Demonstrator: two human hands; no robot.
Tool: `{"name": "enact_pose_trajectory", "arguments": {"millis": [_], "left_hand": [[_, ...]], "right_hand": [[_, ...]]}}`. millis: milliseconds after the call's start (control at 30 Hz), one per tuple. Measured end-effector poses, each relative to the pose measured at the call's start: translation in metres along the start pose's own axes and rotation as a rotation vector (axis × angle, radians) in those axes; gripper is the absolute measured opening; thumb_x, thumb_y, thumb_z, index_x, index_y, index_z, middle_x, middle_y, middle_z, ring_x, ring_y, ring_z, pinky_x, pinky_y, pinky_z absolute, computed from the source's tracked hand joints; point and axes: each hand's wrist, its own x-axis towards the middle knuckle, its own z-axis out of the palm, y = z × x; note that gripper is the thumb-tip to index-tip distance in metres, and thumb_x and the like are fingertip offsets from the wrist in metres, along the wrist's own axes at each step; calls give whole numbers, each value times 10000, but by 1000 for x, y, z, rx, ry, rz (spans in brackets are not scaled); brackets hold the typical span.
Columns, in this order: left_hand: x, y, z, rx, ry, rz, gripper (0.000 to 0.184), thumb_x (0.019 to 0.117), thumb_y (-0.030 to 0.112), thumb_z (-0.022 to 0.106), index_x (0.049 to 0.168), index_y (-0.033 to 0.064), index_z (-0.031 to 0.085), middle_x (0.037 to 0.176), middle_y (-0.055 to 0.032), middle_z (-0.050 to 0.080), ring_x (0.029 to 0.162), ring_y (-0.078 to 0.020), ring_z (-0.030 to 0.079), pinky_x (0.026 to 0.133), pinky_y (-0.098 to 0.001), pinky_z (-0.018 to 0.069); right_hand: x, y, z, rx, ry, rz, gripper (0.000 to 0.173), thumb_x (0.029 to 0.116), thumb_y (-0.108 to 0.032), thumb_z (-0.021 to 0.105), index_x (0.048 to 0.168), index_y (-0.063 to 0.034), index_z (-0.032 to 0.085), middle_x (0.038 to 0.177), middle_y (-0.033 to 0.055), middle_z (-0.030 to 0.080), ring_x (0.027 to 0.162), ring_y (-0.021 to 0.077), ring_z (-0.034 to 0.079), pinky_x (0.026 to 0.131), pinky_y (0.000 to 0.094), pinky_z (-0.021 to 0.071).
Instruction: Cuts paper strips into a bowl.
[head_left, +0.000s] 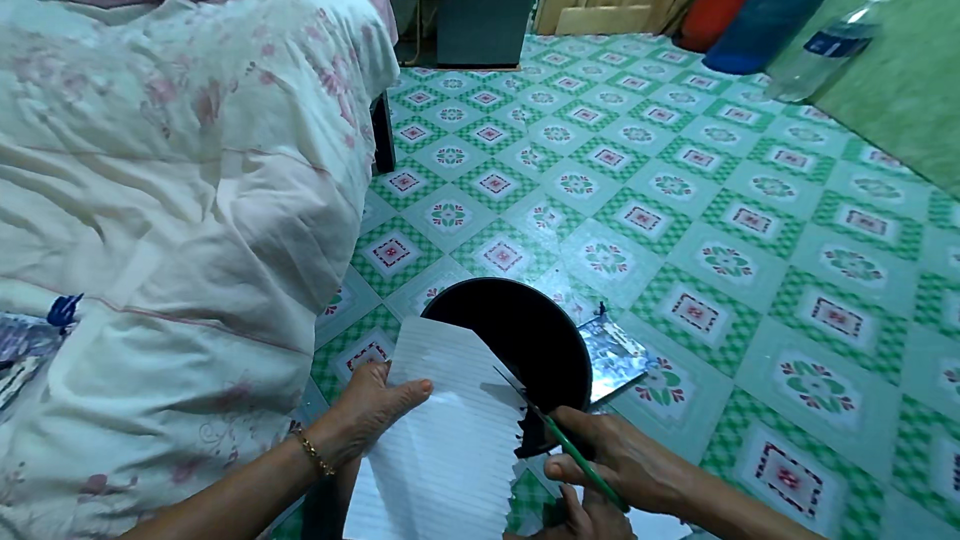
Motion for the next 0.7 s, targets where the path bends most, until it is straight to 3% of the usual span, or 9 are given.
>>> {"name": "enact_pose_trajectory", "arguments": {"millis": [200,467,600,700], "left_hand": [[-2,-3,0,8,-49,5,58,955,-4,672,949,53,663,738,22,715,650,-47,697,648,-213,597],[-1,-3,1,15,-45,4,62,957,-6,667,951,55,660,744,25,716,651,-46,699,650,-215,599],[-2,-3,2,29,-53,-10,62,951,-9,674,953,51,660,738,28,713,650,-44,695,652,-214,598],[-4,-3,4,46,-81,-27,53,952,1,677,962,51,663,745,32,714,657,-39,695,662,-211,597]], "right_hand": [[0,-2,1,0,48,-38,690,886,-655,627,1082,6,652,743,89,600,648,207,579,613,415,467],[-2,-4,5,11,171,-110,531,913,-500,696,944,29,662,667,74,591,554,140,569,541,311,471],[0,-4,3,7,63,-62,666,901,-624,634,1051,24,656,758,121,631,663,237,628,630,437,510],[2,-6,4,2,58,-59,683,892,-645,624,1050,18,655,752,114,623,666,236,619,625,441,494]]}}
